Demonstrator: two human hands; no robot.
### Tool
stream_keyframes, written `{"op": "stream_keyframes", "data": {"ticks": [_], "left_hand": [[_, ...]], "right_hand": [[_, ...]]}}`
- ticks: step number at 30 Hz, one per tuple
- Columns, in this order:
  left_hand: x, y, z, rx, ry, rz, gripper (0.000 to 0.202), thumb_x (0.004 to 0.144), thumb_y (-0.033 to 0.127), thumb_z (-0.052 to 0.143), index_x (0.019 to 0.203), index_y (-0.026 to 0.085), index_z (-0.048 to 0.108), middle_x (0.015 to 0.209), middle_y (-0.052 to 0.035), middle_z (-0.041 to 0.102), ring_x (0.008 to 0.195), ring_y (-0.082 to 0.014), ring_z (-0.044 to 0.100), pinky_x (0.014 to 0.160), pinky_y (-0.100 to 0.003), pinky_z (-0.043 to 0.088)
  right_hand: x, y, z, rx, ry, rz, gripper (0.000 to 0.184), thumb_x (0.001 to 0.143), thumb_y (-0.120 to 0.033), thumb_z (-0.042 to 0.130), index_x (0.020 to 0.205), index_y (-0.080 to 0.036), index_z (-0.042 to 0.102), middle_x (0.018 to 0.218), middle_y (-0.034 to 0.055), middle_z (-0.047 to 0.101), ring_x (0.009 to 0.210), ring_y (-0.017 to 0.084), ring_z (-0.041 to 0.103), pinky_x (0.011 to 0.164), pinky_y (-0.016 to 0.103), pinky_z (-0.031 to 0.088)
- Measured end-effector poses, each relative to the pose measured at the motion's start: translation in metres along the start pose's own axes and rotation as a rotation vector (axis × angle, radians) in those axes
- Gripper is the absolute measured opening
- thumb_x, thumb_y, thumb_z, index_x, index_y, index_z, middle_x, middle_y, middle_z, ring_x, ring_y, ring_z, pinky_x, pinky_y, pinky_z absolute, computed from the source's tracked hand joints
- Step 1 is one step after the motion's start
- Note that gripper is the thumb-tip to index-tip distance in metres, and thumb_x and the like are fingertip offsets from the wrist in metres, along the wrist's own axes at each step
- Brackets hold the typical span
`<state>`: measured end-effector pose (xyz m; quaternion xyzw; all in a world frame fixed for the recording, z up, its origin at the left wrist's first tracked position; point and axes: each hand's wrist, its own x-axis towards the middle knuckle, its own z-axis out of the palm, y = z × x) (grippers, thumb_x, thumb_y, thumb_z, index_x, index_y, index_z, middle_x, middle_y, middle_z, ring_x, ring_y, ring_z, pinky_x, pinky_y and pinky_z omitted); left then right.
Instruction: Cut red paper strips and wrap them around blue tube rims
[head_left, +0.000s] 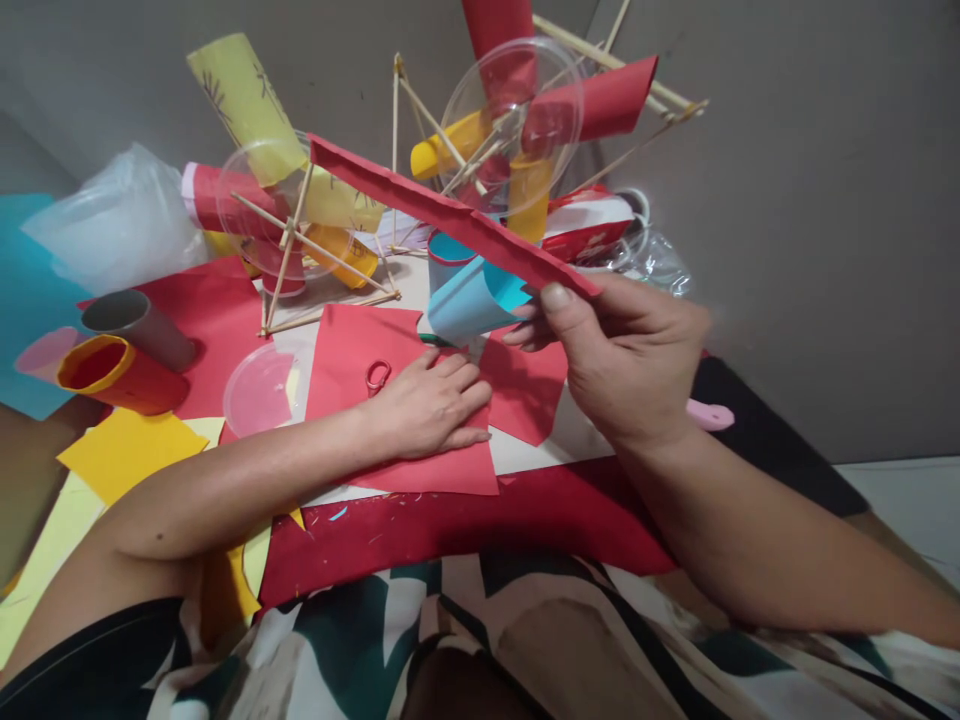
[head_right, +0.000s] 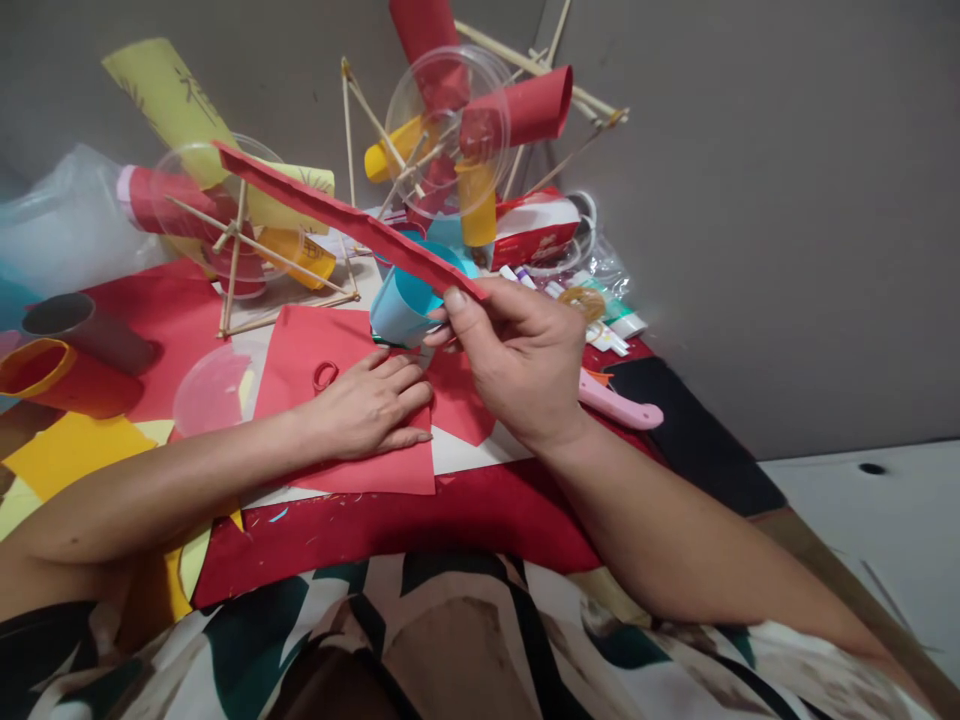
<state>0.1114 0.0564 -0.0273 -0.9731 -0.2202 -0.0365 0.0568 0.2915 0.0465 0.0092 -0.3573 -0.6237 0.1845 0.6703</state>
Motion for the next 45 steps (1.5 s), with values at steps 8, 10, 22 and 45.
{"op": "stream_keyframes", "data": {"ticks": [8,10,22,45], "left_hand": [[-0.015,-0.016,-0.009,-0.033,-0.061,-0.106,0.047,0.102,0.052,0.042,0.118,0.012,0.061,0.119,-0.0153,0.066,0.112,-0.0317,0.060,0.105,-0.049,0.040],[-0.021,-0.020,-0.010,-0.063,-0.063,-0.112,0.049,0.102,0.053,0.041,0.121,0.013,0.061,0.123,-0.0154,0.065,0.115,-0.0325,0.060,0.109,-0.052,0.039],[-0.061,0.019,-0.079,-0.037,0.640,0.009,0.035,0.092,0.021,0.067,0.126,0.017,0.058,0.126,-0.0115,0.071,0.123,-0.0246,0.065,0.109,-0.045,0.051],[-0.019,-0.018,-0.074,-0.528,0.634,-0.274,0.006,0.090,0.022,0.071,0.089,0.023,0.077,0.084,0.0000,0.079,0.068,-0.0126,0.071,0.059,-0.023,0.052]], "right_hand": [[-0.005,-0.006,-0.001,-0.118,-0.081,0.002,0.020,0.092,-0.029,0.069,0.074,-0.021,0.074,0.063,-0.0017,0.075,0.055,0.013,0.070,0.054,0.023,0.059],[-0.006,-0.006,-0.001,-0.124,-0.086,-0.014,0.022,0.093,-0.030,0.068,0.073,-0.022,0.073,0.064,-0.0020,0.074,0.055,0.013,0.069,0.054,0.024,0.058],[-0.007,-0.016,-0.010,-0.184,-0.299,-0.195,0.013,0.088,-0.015,0.067,0.088,-0.024,0.077,0.067,-0.0033,0.073,0.054,0.010,0.065,0.053,0.022,0.054],[0.005,-0.007,-0.023,-0.137,-0.772,-0.030,0.036,0.089,-0.017,0.066,0.124,-0.019,0.059,0.106,0.0057,0.071,0.079,0.014,0.071,0.068,0.027,0.059]]}}
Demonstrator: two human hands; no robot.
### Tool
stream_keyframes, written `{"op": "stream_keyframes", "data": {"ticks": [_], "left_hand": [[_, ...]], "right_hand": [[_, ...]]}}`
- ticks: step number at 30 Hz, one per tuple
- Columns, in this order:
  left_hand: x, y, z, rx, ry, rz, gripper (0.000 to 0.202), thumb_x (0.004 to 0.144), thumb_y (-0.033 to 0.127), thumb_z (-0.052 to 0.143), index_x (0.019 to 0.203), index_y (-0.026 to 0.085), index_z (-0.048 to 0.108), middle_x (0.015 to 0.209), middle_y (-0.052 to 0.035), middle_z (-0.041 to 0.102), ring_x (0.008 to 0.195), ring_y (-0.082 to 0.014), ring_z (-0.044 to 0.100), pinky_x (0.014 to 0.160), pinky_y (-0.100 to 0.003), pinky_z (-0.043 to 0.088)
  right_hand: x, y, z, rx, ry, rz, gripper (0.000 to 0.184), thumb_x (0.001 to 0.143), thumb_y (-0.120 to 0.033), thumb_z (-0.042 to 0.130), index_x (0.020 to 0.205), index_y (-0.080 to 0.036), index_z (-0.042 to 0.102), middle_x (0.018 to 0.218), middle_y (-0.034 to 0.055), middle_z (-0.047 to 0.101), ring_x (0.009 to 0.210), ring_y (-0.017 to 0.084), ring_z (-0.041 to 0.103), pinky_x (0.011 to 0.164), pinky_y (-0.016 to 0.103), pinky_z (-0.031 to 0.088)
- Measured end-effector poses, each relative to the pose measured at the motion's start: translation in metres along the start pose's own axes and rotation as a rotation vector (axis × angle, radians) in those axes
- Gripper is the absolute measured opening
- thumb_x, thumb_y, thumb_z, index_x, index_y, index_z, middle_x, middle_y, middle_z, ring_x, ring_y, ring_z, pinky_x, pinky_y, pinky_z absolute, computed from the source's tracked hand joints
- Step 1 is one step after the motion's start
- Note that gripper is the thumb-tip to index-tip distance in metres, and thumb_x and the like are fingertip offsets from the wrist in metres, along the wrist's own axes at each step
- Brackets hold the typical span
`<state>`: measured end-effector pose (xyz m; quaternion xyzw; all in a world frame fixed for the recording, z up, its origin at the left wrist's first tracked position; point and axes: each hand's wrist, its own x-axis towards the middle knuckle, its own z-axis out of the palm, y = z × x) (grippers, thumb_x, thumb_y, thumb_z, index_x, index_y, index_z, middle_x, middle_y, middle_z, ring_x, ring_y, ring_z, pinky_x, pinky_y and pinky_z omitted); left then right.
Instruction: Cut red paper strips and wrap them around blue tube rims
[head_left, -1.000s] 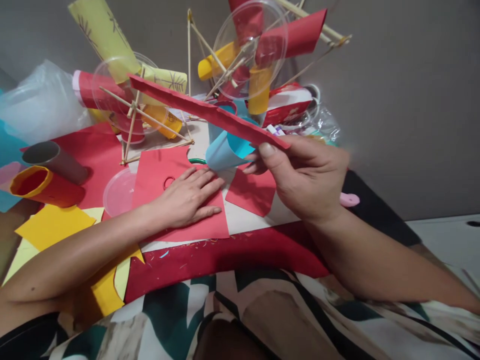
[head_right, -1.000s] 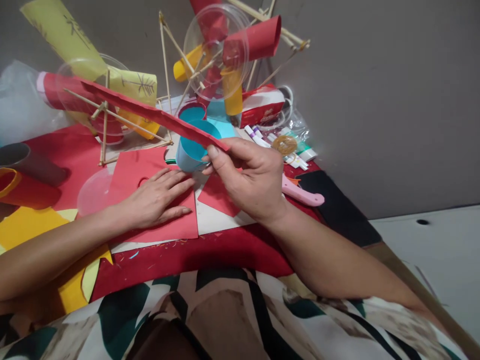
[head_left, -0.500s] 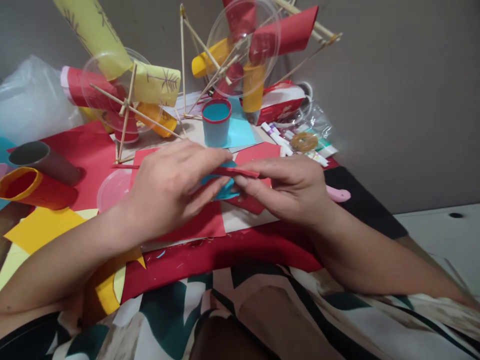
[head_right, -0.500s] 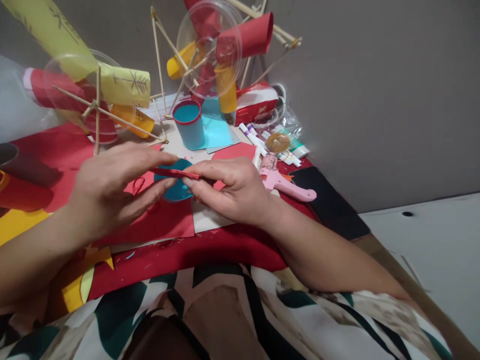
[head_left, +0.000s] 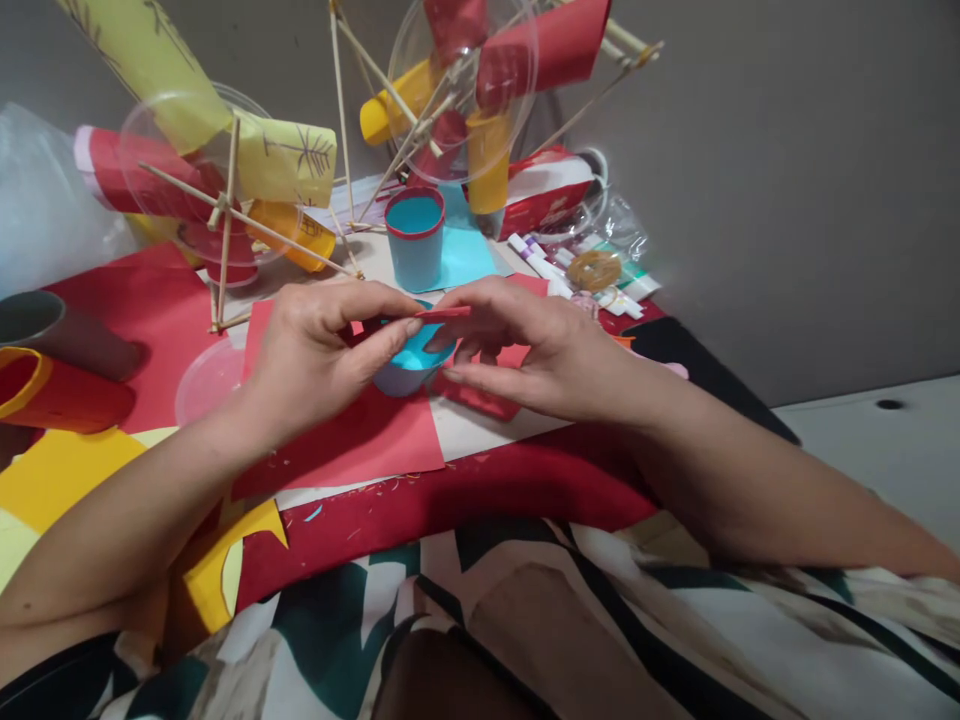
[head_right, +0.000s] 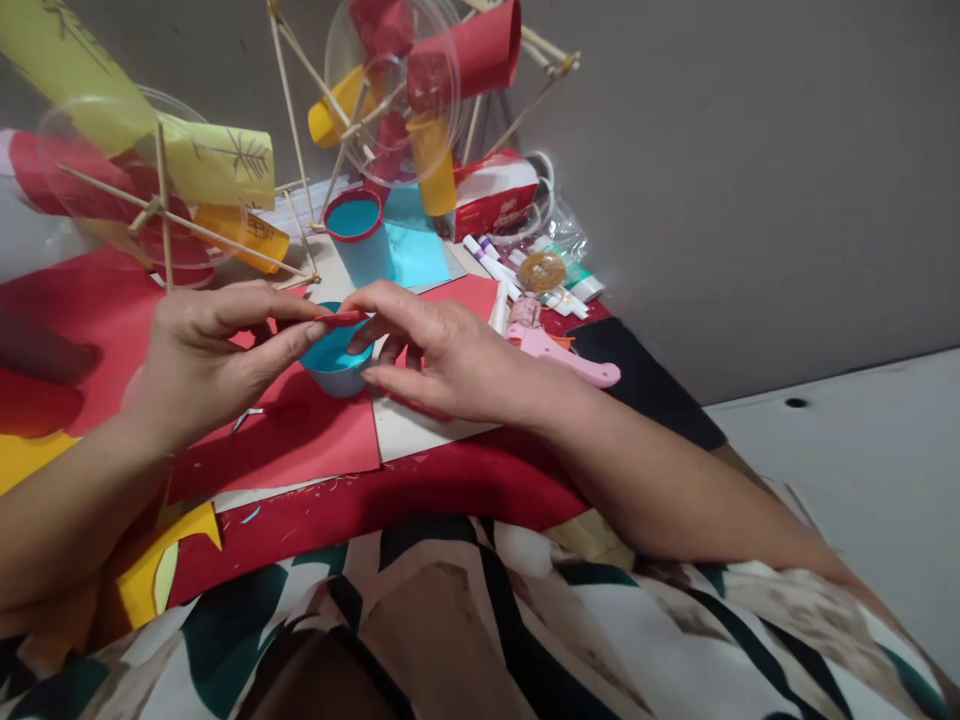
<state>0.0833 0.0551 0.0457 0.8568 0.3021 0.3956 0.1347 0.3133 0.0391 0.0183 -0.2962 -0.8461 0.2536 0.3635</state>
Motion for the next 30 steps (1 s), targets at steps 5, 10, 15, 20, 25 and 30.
{"op": "stream_keyframes", "data": {"ticks": [5,10,15,20,25,30], "left_hand": [[-0.002,-0.001,0.000,0.111,-0.007,0.083,0.008,0.092,0.019,0.068,0.095,0.021,0.076,0.088,-0.0012,0.079,0.075,-0.0133,0.071,0.068,-0.024,0.054],[-0.004,-0.001,-0.001,0.359,0.038,0.249,0.013,0.097,0.022,0.061,0.105,0.021,0.071,0.087,-0.0032,0.078,0.069,-0.0145,0.068,0.061,-0.027,0.050],[0.000,-0.001,0.000,0.453,-0.017,0.454,0.009,0.095,0.017,0.060,0.094,0.017,0.068,0.083,-0.0042,0.077,0.074,-0.0172,0.069,0.066,-0.029,0.055],[0.001,-0.007,-0.002,0.356,-0.100,0.478,0.015,0.092,0.014,0.063,0.106,0.015,0.068,0.097,-0.0075,0.079,0.084,-0.0179,0.072,0.079,-0.032,0.060],[0.000,-0.008,-0.005,0.457,-0.071,0.589,0.017,0.092,0.015,0.065,0.108,0.016,0.068,0.102,-0.0071,0.079,0.089,-0.0193,0.073,0.081,-0.033,0.061],[-0.003,-0.011,-0.006,0.587,-0.070,0.724,0.017,0.093,0.016,0.065,0.109,0.011,0.068,0.103,-0.0114,0.079,0.091,-0.0238,0.075,0.078,-0.036,0.061]], "right_hand": [[0.007,0.012,0.001,0.060,0.035,-0.032,0.023,0.088,-0.018,0.069,0.108,-0.018,0.058,0.094,0.0018,0.069,0.069,0.010,0.065,0.060,0.023,0.053],[0.004,0.010,-0.004,0.264,-0.019,0.042,0.038,0.089,-0.019,0.069,0.122,-0.021,0.052,0.080,-0.0029,0.066,0.072,0.012,0.067,0.064,0.024,0.055],[0.000,0.012,-0.004,0.293,0.032,0.069,0.044,0.086,-0.022,0.073,0.125,-0.022,0.053,0.081,-0.0031,0.063,0.075,0.012,0.067,0.061,0.022,0.053],[0.000,0.013,-0.002,0.274,0.077,0.069,0.043,0.086,-0.023,0.074,0.125,-0.024,0.056,0.089,-0.0004,0.064,0.082,0.014,0.068,0.066,0.024,0.056],[0.000,0.008,-0.002,0.283,0.121,0.045,0.037,0.085,-0.016,0.070,0.119,-0.022,0.057,0.095,0.0009,0.064,0.081,0.012,0.068,0.061,0.022,0.055],[0.002,0.008,-0.002,0.234,0.136,0.050,0.029,0.085,-0.013,0.065,0.113,-0.020,0.057,0.101,0.0019,0.064,0.080,0.009,0.067,0.057,0.018,0.053]]}}
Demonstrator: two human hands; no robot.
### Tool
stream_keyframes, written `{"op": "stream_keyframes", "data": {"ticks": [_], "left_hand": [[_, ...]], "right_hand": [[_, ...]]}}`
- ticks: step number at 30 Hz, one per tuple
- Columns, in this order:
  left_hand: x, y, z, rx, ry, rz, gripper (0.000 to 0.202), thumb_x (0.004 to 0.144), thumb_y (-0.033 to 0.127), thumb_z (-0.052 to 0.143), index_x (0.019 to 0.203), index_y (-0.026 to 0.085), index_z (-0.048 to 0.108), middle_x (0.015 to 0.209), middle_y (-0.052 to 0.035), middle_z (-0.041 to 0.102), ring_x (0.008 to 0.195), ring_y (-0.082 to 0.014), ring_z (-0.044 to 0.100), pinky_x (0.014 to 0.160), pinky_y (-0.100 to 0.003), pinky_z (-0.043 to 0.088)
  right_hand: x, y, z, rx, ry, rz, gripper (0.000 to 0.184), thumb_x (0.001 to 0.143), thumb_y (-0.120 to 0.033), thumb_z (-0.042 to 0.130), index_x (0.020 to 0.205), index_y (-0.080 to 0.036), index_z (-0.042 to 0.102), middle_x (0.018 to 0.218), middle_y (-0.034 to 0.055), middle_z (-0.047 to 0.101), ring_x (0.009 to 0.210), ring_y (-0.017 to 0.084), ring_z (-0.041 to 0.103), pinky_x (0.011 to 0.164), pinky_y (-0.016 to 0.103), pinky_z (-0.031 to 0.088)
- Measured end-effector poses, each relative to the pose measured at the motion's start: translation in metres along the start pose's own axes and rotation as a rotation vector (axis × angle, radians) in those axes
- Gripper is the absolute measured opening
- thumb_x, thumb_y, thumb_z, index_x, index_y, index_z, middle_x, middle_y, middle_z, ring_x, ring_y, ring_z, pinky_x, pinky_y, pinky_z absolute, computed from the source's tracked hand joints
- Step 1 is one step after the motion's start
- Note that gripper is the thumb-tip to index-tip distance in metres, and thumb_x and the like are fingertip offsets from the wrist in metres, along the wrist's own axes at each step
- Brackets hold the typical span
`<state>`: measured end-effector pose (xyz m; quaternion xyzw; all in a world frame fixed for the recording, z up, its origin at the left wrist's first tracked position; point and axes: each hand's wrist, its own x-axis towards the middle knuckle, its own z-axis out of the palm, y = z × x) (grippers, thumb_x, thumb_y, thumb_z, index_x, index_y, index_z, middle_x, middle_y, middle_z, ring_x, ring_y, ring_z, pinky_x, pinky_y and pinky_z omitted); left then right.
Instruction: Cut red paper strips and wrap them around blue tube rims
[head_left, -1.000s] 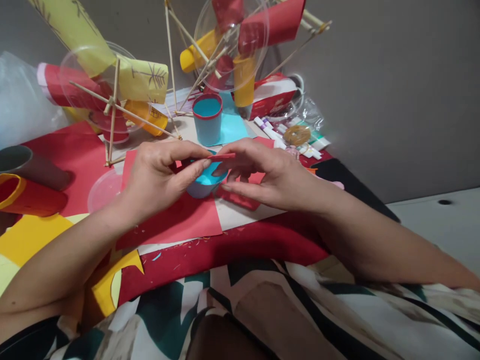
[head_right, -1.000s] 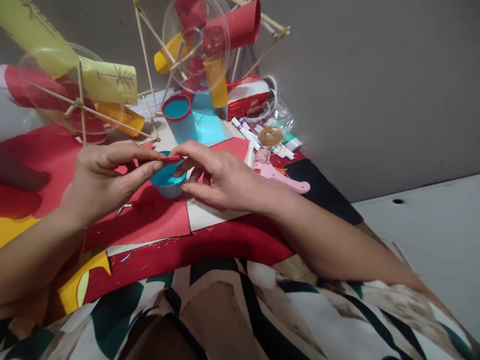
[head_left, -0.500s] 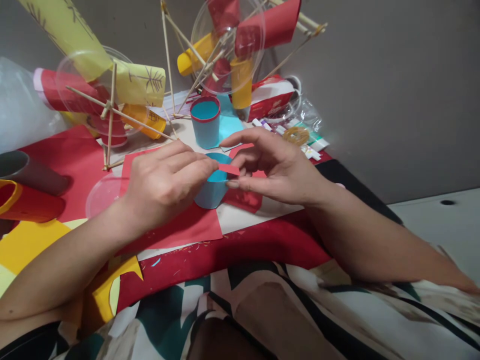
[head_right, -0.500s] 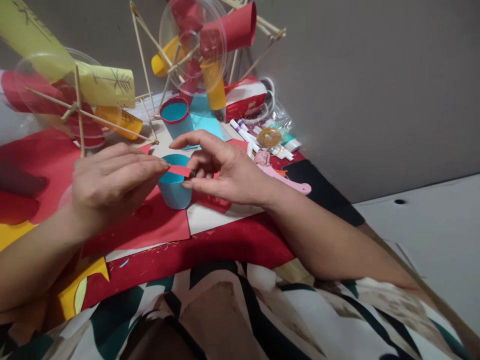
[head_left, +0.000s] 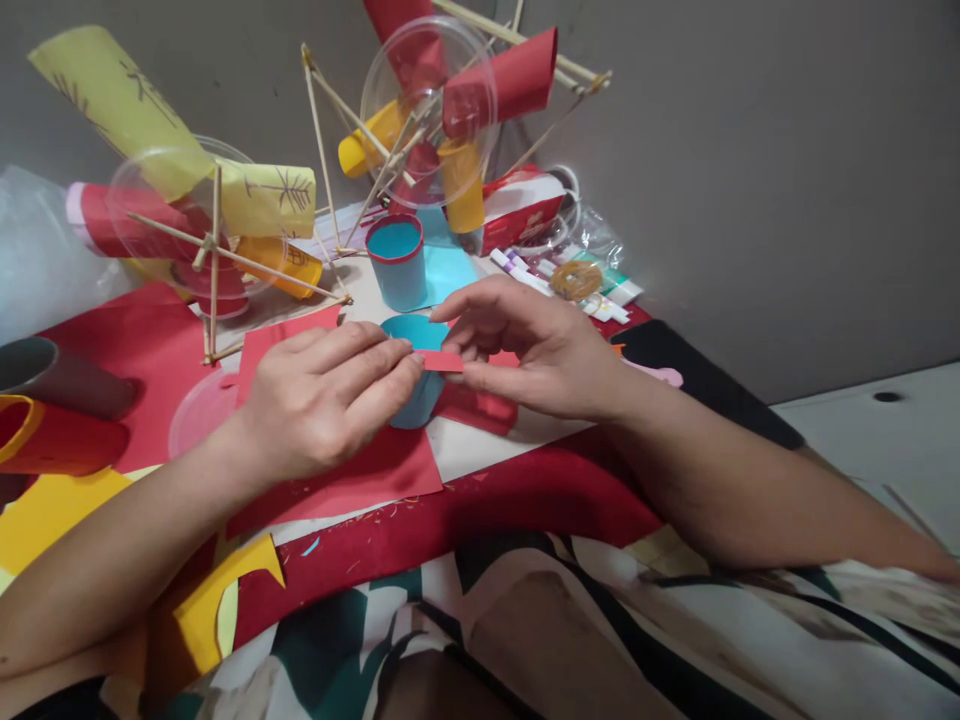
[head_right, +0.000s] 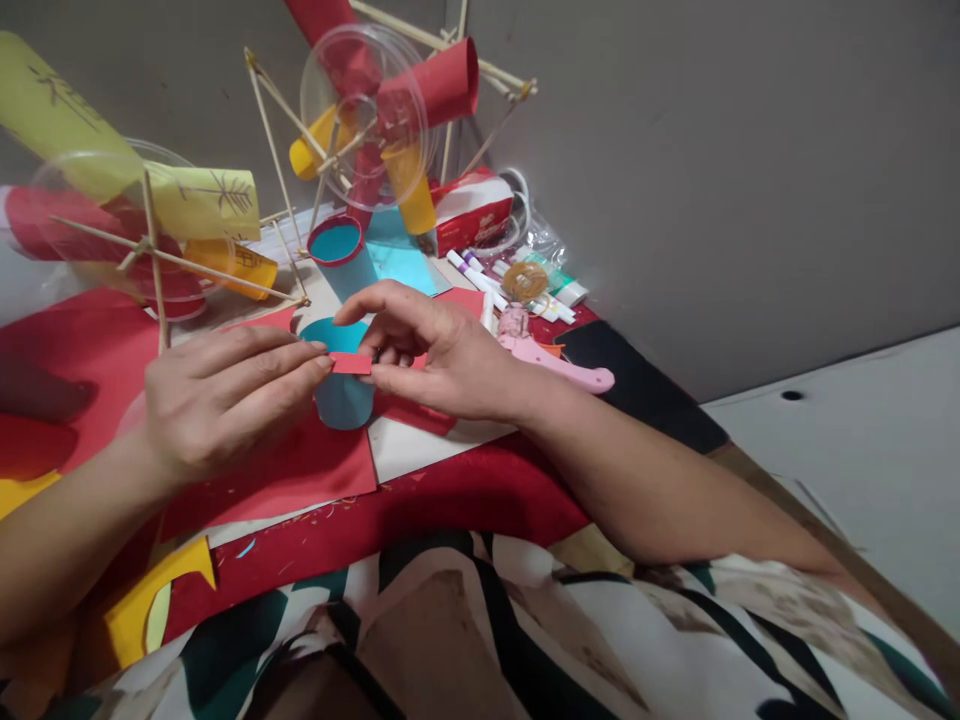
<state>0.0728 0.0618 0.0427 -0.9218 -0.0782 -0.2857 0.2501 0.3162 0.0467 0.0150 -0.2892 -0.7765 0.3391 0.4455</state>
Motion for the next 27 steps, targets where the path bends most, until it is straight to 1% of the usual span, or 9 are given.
{"op": "stream_keyframes", "data": {"ticks": [5,8,10,12,14,17,19,23,27], "left_hand": [[-0.0008,-0.0010,0.0036,-0.037,0.019,-0.021,0.016,0.094,0.015,0.062,0.109,0.013,0.069,0.098,-0.0099,0.079,0.089,-0.0226,0.075,0.072,-0.033,0.057],[0.0015,-0.0010,0.0049,-0.059,0.035,-0.036,0.014,0.095,0.016,0.062,0.107,0.015,0.068,0.092,-0.0071,0.080,0.082,-0.0210,0.074,0.070,-0.033,0.054],[0.0026,-0.0010,0.0054,-0.063,0.042,-0.026,0.013,0.094,0.016,0.062,0.106,0.015,0.068,0.088,-0.0064,0.080,0.079,-0.0207,0.073,0.068,-0.033,0.053],[0.0025,-0.0010,0.0057,-0.082,0.042,-0.021,0.012,0.094,0.016,0.062,0.105,0.017,0.067,0.089,-0.0060,0.079,0.079,-0.0206,0.073,0.067,-0.034,0.052],[0.0014,-0.0009,0.0060,-0.100,0.029,-0.033,0.012,0.095,0.018,0.061,0.105,0.021,0.068,0.091,-0.0047,0.080,0.081,-0.0203,0.074,0.070,-0.035,0.053],[-0.0010,-0.0010,0.0068,-0.119,-0.002,-0.058,0.011,0.097,0.021,0.059,0.101,0.023,0.068,0.092,-0.0033,0.080,0.083,-0.0198,0.074,0.073,-0.035,0.056],[-0.0023,-0.0012,0.0076,-0.148,-0.015,-0.073,0.011,0.097,0.020,0.058,0.098,0.023,0.069,0.093,-0.0038,0.080,0.085,-0.0200,0.074,0.075,-0.036,0.057],[-0.0027,-0.0018,0.0088,-0.179,-0.039,-0.096,0.012,0.098,0.022,0.057,0.094,0.023,0.069,0.095,-0.0034,0.080,0.090,-0.0200,0.074,0.081,-0.037,0.058],[-0.0015,-0.0025,0.0078,-0.186,-0.015,-0.055,0.006,0.095,0.021,0.062,0.093,0.022,0.067,0.096,-0.0028,0.080,0.090,-0.0194,0.074,0.086,-0.037,0.058]], "right_hand": [[-0.0011,0.0017,-0.0012,-0.065,-0.007,-0.041,0.020,0.085,-0.015,0.066,0.104,-0.019,0.061,0.095,0.0006,0.066,0.072,0.009,0.063,0.062,0.021,0.055],[-0.0031,0.0015,-0.0016,-0.065,-0.040,-0.069,0.019,0.085,-0.018,0.068,0.104,-0.019,0.063,0.093,0.0009,0.068,0.068,0.009,0.063,0.060,0.022,0.054],[-0.0039,0.0018,-0.0009,-0.070,-0.047,-0.109,0.020,0.086,-0.022,0.071,0.104,-0.019,0.065,0.095,0.0018,0.071,0.069,0.010,0.065,0.060,0.023,0.055],[-0.0040,0.0024,0.0007,-0.117,-0.008,-0.164,0.014,0.087,-0.025,0.072,0.100,-0.020,0.068,0.095,0.0024,0.074,0.075,0.012,0.068,0.066,0.025,0.058],[-0.0037,0.0026,0.0026,-0.170,0.039,-0.184,0.003,0.091,-0.024,0.068,0.092,-0.022,0.070,0.091,0.0018,0.075,0.080,0.014,0.070,0.071,0.027,0.059],[-0.0035,0.0020,0.0042,-0.209,0.063,-0.139,0.008,0.093,-0.025,0.066,0.088,-0.024,0.072,0.085,0.0010,0.075,0.079,0.015,0.071,0.072,0.030,0.060],[-0.0036,0.0014,0.0041,-0.237,0.059,-0.126,0.008,0.092,-0.027,0.067,0.087,-0.024,0.073,0.084,0.0008,0.076,0.077,0.016,0.071,0.070,0.030,0.060],[-0.0034,0.0011,0.0020,-0.260,0.031,-0.158,0.010,0.093,-0.026,0.066,0.086,-0.025,0.074,0.082,0.0008,0.076,0.076,0.016,0.072,0.069,0.030,0.060],[-0.0034,0.0016,-0.0007,-0.287,-0.011,-0.222,0.009,0.094,-0.025,0.066,0.089,-0.023,0.073,0.082,0.0016,0.076,0.075,0.015,0.072,0.070,0.028,0.060]]}}
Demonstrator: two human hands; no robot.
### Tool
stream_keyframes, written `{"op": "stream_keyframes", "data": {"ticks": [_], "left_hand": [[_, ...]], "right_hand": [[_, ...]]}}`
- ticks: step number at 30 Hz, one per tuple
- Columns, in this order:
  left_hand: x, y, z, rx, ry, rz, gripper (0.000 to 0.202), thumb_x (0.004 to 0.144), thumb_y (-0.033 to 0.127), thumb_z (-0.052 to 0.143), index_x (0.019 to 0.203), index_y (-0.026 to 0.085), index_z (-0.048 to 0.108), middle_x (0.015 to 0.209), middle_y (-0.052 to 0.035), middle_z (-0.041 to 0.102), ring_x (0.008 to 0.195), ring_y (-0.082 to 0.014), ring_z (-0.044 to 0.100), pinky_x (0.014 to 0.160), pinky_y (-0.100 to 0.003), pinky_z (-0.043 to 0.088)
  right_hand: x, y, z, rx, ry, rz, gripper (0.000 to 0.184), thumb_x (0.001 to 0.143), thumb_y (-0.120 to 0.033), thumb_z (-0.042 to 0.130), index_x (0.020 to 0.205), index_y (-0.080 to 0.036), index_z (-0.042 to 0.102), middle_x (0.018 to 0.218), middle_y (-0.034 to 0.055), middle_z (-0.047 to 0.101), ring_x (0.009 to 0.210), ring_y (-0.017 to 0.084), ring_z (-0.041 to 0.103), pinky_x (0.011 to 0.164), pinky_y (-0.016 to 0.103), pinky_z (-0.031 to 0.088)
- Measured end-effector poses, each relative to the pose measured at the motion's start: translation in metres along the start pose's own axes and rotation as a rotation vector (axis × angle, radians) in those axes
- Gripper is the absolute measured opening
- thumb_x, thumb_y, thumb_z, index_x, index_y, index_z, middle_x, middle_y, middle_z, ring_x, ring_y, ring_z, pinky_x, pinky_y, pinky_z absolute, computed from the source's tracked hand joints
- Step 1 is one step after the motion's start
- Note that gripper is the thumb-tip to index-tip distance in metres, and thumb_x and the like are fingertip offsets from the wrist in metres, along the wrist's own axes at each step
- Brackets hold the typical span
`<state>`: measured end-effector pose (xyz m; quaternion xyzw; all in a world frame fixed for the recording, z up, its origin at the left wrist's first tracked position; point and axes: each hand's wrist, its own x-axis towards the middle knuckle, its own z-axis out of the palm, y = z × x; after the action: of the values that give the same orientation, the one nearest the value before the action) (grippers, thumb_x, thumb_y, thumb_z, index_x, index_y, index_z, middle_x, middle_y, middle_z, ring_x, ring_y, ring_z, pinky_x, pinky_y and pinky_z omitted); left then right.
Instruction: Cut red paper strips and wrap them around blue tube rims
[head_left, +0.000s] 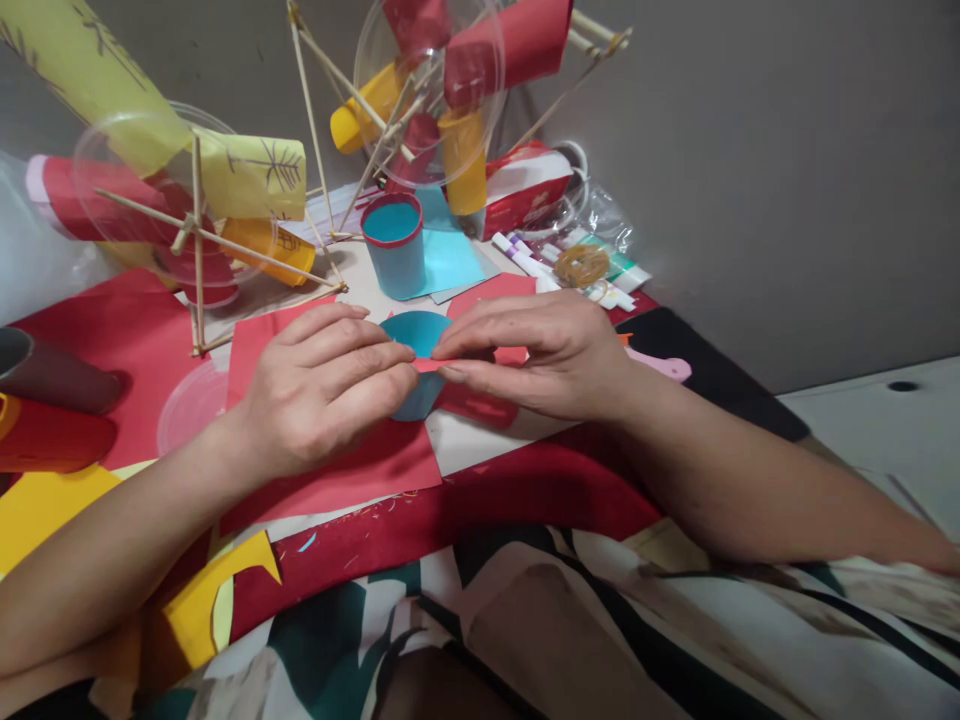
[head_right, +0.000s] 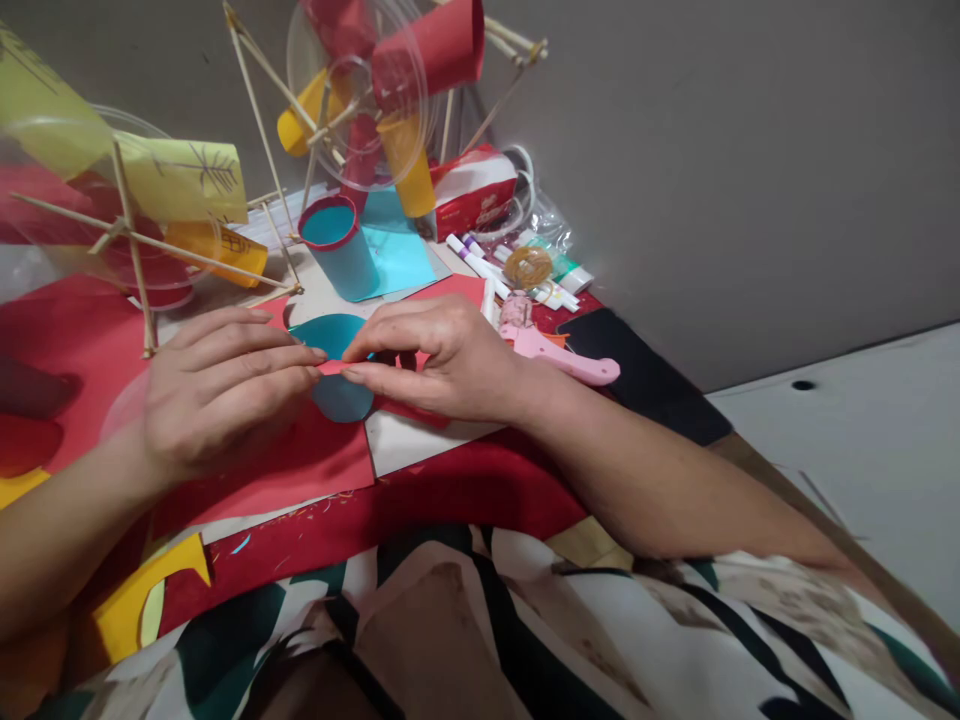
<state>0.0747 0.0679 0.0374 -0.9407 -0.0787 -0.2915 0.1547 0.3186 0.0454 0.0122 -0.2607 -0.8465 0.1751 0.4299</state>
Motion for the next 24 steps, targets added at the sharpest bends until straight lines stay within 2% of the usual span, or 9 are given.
{"op": "stream_keyframes", "data": {"ticks": [3,6,10,16,18,21,24], "left_hand": [[0.0003,-0.0001,-0.0012,-0.047,-0.004,0.009,0.005,0.092,0.019,0.066,0.097,0.020,0.065,0.097,-0.0051,0.080,0.089,-0.0201,0.074,0.089,-0.038,0.058],[0.0001,-0.0002,-0.0013,-0.097,-0.020,-0.038,0.008,0.092,0.019,0.064,0.100,0.021,0.064,0.096,-0.0044,0.080,0.089,-0.0194,0.074,0.092,-0.038,0.056],[0.0012,0.0000,-0.0026,-0.214,-0.083,-0.145,0.011,0.093,0.022,0.061,0.103,0.020,0.066,0.093,-0.0058,0.077,0.090,-0.0199,0.072,0.097,-0.041,0.054],[0.0038,0.0016,-0.0073,-0.416,-0.128,-0.338,0.004,0.093,0.020,0.060,0.092,0.020,0.064,0.089,-0.0036,0.073,0.086,-0.0176,0.069,0.094,-0.039,0.055],[0.0043,0.0021,-0.0087,-0.456,-0.145,-0.354,0.003,0.093,0.019,0.060,0.092,0.020,0.063,0.089,-0.0029,0.073,0.087,-0.0174,0.069,0.101,-0.042,0.052],[0.0055,0.0024,-0.0100,-0.462,-0.185,-0.378,0.012,0.092,0.029,0.064,0.099,0.019,0.064,0.095,-0.0037,0.073,0.091,-0.0184,0.068,0.114,-0.048,0.042],[0.0068,0.0014,-0.0090,-0.418,-0.196,-0.397,0.020,0.094,0.035,0.063,0.105,0.019,0.067,0.097,-0.0045,0.074,0.094,-0.0191,0.068,0.114,-0.049,0.040]], "right_hand": [[-0.0007,0.0005,-0.0012,-0.039,-0.028,-0.016,0.010,0.095,-0.024,0.064,0.091,-0.021,0.073,0.083,0.0020,0.076,0.076,0.014,0.071,0.071,0.027,0.059],[-0.0010,0.0008,-0.0013,-0.060,-0.056,-0.034,0.010,0.095,-0.026,0.065,0.091,-0.020,0.072,0.082,0.0027,0.076,0.076,0.014,0.071,0.071,0.026,0.058],[-0.0011,0.0007,-0.0010,-0.076,-0.061,-0.063,0.011,0.095,-0.024,0.065,0.089,-0.018,0.072,0.079,0.0030,0.075,0.073,0.013,0.070,0.069,0.025,0.056],[-0.0025,0.0001,-0.0033,-0.115,-0.111,-0.047,0.014,0.097,-0.027,0.063,0.090,-0.018,0.071,0.078,0.0023,0.073,0.073,0.013,0.068,0.066,0.024,0.052],[-0.0026,0.0001,-0.0038,-0.122,-0.125,-0.051,0.015,0.097,-0.027,0.062,0.089,-0.018,0.071,0.077,0.0020,0.072,0.072,0.012,0.067,0.066,0.024,0.051],[-0.0026,-0.0002,-0.0033,-0.142,-0.121,-0.042,0.014,0.097,-0.024,0.063,0.086,-0.018,0.070,0.077,0.0016,0.072,0.070,0.011,0.066,0.064,0.023,0.050],[-0.0024,-0.0009,-0.0020,-0.135,-0.109,-0.048,0.011,0.096,-0.023,0.063,0.089,-0.018,0.070,0.079,0.0026,0.073,0.069,0.011,0.065,0.064,0.023,0.049]]}}
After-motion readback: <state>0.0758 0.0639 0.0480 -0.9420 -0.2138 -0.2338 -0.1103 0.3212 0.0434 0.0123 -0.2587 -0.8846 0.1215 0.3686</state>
